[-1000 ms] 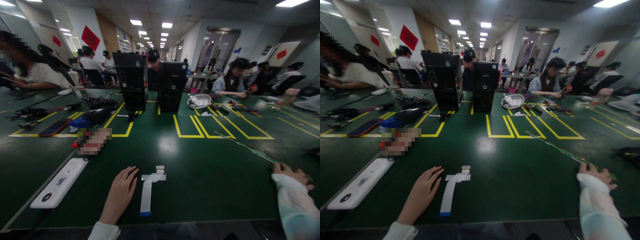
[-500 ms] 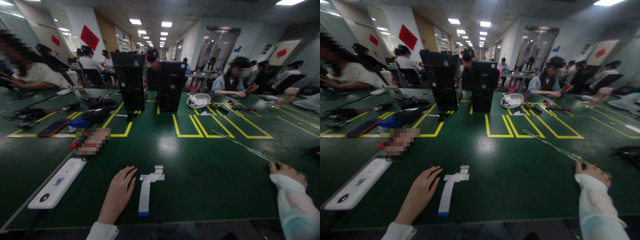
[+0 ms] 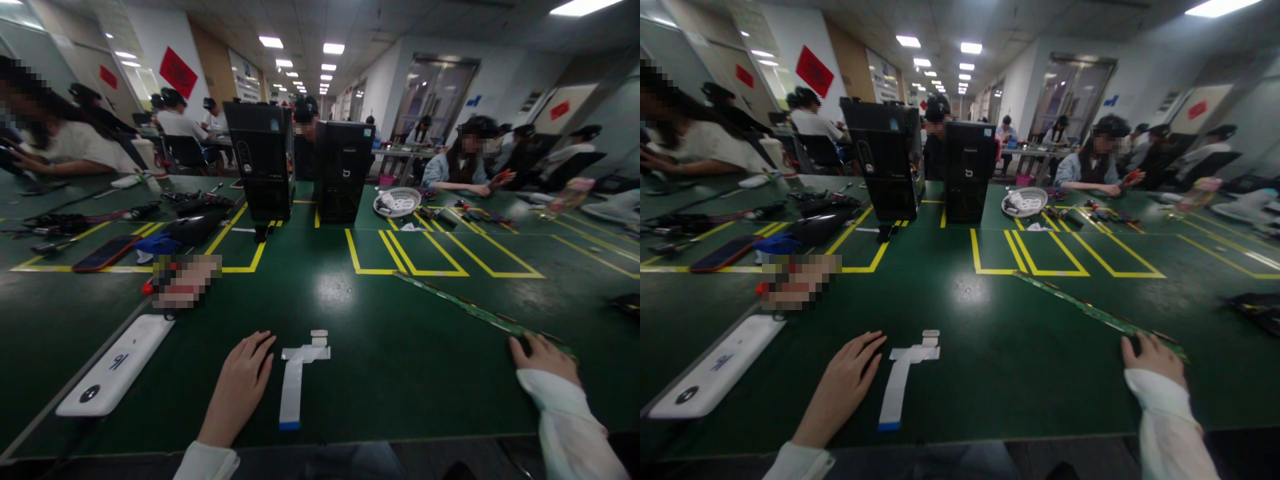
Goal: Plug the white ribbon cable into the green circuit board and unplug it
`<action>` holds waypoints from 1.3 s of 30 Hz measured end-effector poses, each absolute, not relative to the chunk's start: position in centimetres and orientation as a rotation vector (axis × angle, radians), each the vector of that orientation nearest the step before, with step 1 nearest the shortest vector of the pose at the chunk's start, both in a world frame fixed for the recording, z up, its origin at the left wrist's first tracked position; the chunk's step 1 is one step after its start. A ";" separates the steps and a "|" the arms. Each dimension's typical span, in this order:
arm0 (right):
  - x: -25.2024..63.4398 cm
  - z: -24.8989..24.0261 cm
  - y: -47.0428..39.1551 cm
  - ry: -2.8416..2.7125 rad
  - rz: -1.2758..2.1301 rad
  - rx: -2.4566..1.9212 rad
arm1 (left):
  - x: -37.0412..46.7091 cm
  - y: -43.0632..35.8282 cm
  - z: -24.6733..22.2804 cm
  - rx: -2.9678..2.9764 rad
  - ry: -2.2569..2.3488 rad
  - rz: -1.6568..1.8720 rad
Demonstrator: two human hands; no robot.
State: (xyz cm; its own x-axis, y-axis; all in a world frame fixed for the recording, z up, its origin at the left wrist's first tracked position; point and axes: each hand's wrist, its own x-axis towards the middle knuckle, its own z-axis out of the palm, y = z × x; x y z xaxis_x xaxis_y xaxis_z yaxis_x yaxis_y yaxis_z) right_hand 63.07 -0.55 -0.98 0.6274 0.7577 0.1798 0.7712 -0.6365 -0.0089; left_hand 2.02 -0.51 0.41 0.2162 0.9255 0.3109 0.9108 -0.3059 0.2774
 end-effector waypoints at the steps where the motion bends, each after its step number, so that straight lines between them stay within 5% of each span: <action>1: 62.8 -1.0 -0.5 -1.352 -0.235 -2.743 | 2.0 -0.5 0.4 2.419 1.832 0.669; 14: 59.7 -2.2 4.5 -1.883 -0.353 -2.234 | 2.1 -0.5 0.5 2.433 1.829 0.653; 39: 37.9 -0.1 11.4 -2.312 -0.317 -1.374 | 2.2 -0.6 0.5 2.420 1.818 0.693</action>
State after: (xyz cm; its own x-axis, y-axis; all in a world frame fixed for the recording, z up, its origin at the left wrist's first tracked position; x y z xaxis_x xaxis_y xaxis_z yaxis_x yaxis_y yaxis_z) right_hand 37.92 11.45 -0.10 -0.4163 0.7770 0.4722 0.8754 0.4829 -0.0230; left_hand 2.17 -0.58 0.51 0.2151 0.9204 0.3264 0.9042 -0.3140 0.2896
